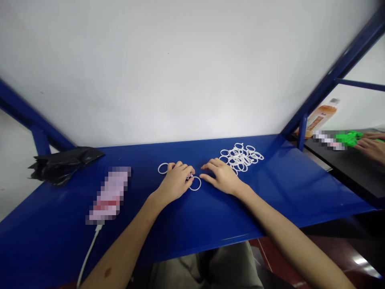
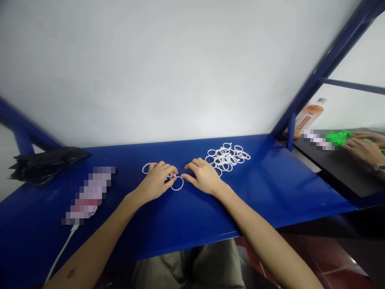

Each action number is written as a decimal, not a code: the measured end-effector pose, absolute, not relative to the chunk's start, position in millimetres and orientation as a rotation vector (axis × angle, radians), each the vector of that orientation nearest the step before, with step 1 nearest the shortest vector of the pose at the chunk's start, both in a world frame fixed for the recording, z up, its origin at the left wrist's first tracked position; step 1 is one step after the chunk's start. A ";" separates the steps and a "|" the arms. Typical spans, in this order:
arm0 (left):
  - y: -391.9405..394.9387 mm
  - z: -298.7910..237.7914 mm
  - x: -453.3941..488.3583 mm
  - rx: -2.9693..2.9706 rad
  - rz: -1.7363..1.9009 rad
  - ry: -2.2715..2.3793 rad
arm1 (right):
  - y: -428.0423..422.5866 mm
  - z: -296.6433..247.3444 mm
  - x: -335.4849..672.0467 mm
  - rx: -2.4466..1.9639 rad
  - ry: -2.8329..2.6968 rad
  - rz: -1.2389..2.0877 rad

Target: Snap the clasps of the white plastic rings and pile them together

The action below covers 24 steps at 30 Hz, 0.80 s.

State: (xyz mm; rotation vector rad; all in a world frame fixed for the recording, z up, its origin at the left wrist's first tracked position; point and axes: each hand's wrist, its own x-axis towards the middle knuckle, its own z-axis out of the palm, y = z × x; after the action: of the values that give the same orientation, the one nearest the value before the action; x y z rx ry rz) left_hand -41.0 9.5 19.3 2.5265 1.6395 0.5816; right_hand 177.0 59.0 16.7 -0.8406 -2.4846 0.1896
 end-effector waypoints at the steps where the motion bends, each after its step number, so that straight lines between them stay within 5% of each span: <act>1: 9.9 19.0 -39.3 2.520 0.620 1.643 | 57.7 14.3 174.7 -0.846 -2.498 0.206; 14: 8.4 27.3 -31.9 2.220 1.103 1.477 | 55.8 8.1 169.4 -0.834 -2.290 0.665; 24: 12.0 23.0 -36.7 2.191 1.074 1.495 | 62.1 8.8 173.9 -0.928 -2.199 0.691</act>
State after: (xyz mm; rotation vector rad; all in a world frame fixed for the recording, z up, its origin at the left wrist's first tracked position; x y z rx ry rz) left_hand -36.7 12.0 23.0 2.1908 1.4951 1.0740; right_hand 173.9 62.1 8.8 -0.9275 -2.1988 0.6905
